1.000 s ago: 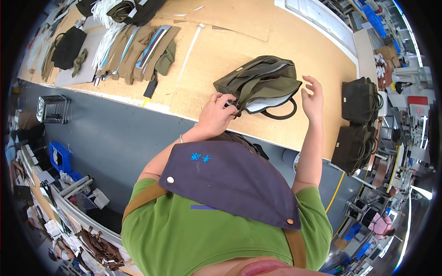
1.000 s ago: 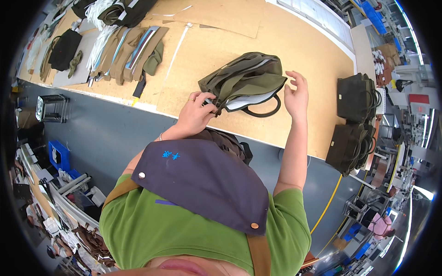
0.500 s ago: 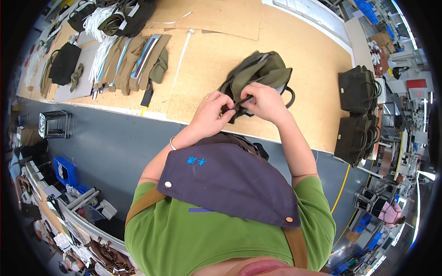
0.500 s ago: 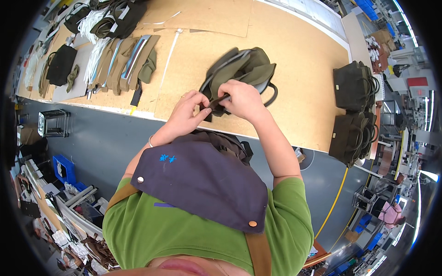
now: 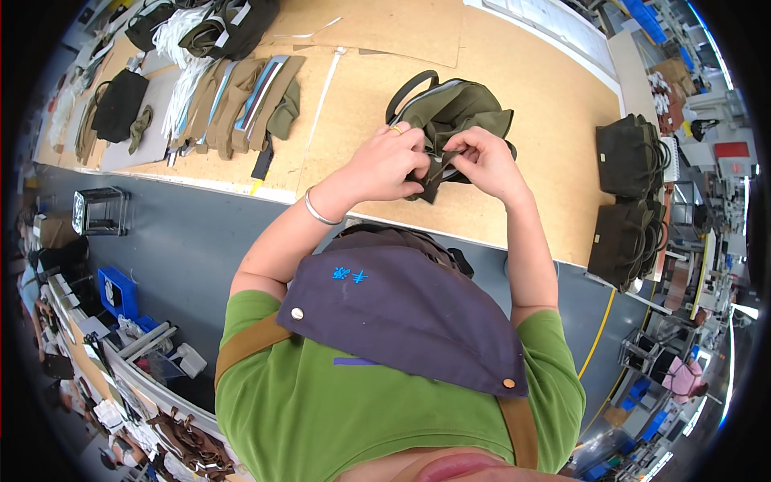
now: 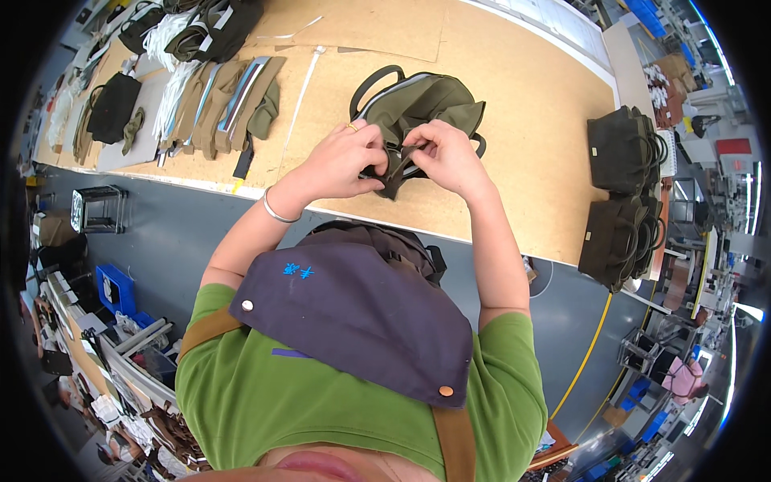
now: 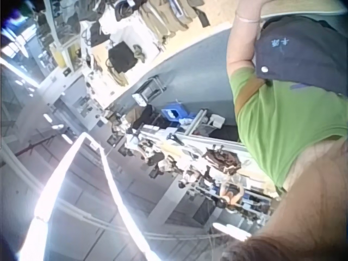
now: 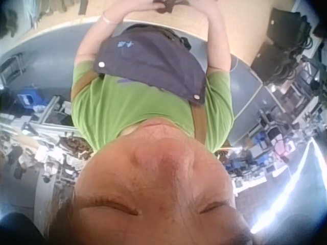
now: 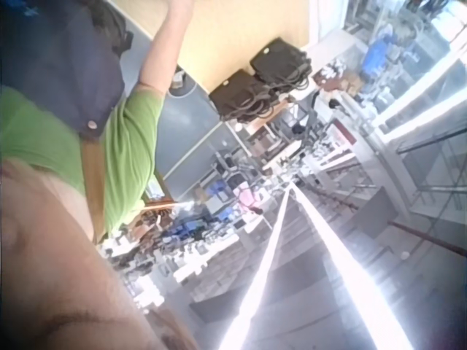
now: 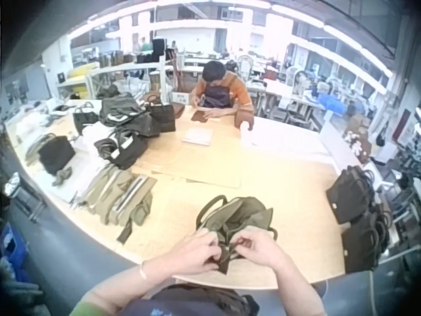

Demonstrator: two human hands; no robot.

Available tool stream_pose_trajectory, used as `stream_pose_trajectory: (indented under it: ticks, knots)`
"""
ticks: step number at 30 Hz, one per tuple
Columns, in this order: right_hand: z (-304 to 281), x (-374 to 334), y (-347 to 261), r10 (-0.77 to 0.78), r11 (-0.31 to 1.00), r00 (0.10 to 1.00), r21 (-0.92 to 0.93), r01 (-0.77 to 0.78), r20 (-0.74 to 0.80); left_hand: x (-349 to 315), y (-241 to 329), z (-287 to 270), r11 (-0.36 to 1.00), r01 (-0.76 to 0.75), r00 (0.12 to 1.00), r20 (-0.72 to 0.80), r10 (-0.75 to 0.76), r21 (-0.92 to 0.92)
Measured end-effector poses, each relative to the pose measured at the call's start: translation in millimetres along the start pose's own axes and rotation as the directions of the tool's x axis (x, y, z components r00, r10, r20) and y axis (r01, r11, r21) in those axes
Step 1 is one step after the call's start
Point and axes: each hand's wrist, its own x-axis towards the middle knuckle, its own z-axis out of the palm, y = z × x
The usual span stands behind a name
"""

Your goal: The recorder is shown assembling a small green leather bag, checking components, and preparing the hardware.

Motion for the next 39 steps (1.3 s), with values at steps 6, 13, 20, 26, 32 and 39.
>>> stream_pose_trajectory:
  ticks: [6,13,20,26,32,39]
  knots:
    - [-2,5,1,0.051,0.998,0.998,0.045,-0.053,0.043,12,3,6,0.985,0.129,0.989,0.085,-0.119,-0.115]
    - [-5,12,0,0.070,0.997,0.995,-0.034,-0.068,0.065,23,-20,-25,0.960,0.054,0.993,0.119,-0.021,-0.276]
    - [-12,15,6,0.103,0.994,0.988,-0.047,-0.098,0.112,31,-23,-45,0.967,0.169,0.926,0.368,-0.089,-0.190]
    - [-5,17,11,0.039,0.998,0.946,0.038,-0.054,0.323,47,-25,8,0.957,0.155,0.952,-0.297,-0.077,0.246]
    - [0,13,1,0.221,0.969,0.940,-0.172,-0.180,0.260,34,-25,36,0.972,0.153,0.955,-0.279,-0.099,0.178]
    - [18,20,11,0.266,0.959,0.954,0.068,-0.277,0.135,-20,33,29,0.995,0.099,0.986,-0.140,-0.095,0.020]
